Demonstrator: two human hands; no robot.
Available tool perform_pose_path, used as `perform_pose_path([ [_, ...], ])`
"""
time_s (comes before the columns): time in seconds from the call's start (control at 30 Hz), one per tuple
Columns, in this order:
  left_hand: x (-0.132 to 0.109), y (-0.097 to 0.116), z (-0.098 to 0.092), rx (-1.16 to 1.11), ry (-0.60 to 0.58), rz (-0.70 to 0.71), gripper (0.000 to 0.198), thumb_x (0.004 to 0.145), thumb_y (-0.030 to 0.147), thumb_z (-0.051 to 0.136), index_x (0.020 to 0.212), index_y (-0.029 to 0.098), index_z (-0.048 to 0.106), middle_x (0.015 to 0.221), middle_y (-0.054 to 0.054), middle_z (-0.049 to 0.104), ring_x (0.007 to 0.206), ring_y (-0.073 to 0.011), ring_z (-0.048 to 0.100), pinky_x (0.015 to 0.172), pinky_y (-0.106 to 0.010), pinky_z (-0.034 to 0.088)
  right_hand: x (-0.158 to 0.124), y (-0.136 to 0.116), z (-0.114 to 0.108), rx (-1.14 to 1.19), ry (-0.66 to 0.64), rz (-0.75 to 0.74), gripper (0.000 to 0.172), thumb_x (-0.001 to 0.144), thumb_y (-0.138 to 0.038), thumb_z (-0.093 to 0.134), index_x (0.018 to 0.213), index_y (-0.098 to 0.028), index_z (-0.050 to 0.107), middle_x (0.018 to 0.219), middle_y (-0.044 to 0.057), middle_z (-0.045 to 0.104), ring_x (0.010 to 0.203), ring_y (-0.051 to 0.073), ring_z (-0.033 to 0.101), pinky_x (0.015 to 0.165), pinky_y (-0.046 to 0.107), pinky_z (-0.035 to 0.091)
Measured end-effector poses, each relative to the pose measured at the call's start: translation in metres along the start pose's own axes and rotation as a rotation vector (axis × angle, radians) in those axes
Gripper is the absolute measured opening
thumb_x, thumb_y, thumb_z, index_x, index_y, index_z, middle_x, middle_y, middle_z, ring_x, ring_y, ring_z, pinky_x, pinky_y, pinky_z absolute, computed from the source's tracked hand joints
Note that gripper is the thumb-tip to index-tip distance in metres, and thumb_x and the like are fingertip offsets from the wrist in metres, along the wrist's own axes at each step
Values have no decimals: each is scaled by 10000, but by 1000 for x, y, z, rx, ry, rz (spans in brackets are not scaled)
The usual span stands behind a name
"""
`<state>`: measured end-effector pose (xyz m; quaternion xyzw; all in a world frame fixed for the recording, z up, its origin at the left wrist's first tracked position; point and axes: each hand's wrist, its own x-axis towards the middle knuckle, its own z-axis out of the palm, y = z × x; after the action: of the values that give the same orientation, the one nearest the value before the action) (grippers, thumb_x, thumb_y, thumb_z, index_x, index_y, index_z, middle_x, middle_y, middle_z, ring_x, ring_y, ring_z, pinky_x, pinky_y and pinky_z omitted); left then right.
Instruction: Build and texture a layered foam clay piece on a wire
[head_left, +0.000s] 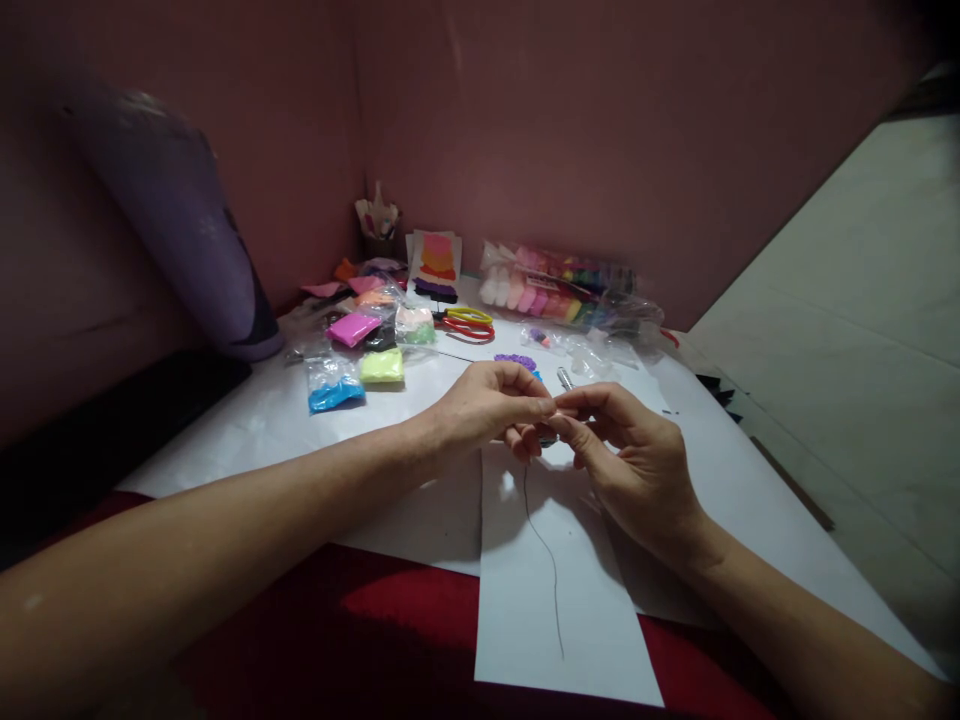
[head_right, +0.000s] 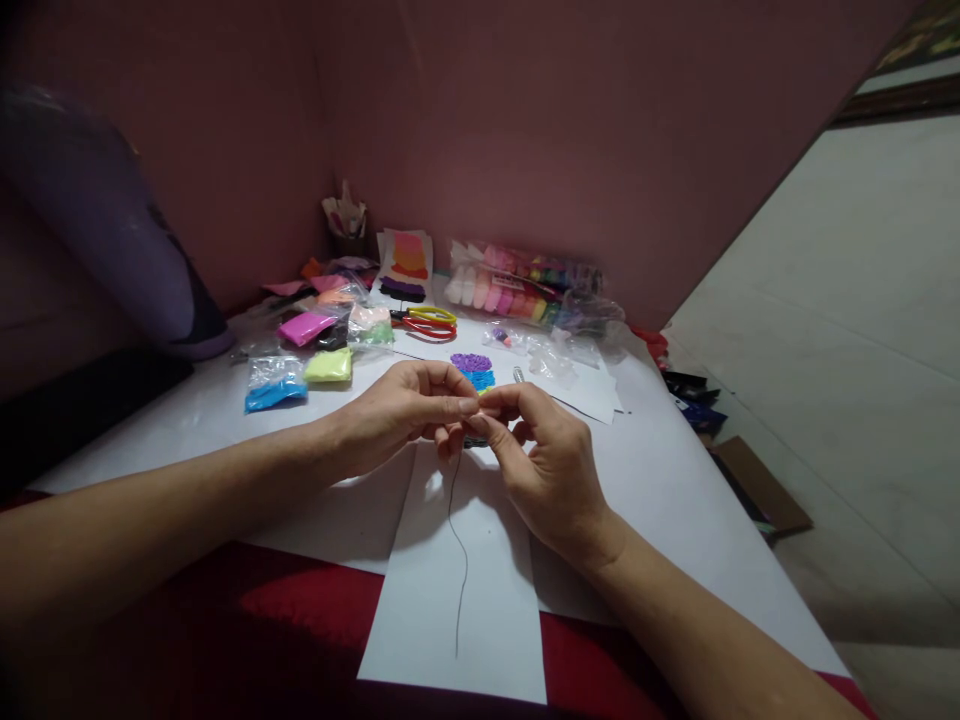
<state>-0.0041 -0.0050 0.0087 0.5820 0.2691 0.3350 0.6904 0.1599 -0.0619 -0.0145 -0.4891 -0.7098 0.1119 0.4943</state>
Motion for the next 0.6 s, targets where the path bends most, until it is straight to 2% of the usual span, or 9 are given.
perform_pose_path([
  [0.17, 0, 1, 1, 21, 24, -35, 75, 781, 109, 642, 786, 90, 570, 598, -27, 629, 444, -78, 570, 472, -195, 451, 0, 0, -1, -1, -39, 7, 52, 880, -254, 631, 913, -214, 634, 826, 19, 697, 665, 143, 650, 574, 279, 498],
  [0.6, 0, 1, 1, 59, 44, -20, 87, 786, 115, 650, 818, 93, 572, 575, -15, 618, 441, -82, 567, 455, -183, 433, 1, -3, -1, -11, -44, -6, 31, 877, -235, 626, 902, -218, 634, 810, 13, 701, 633, 141, 636, 569, 286, 480],
])
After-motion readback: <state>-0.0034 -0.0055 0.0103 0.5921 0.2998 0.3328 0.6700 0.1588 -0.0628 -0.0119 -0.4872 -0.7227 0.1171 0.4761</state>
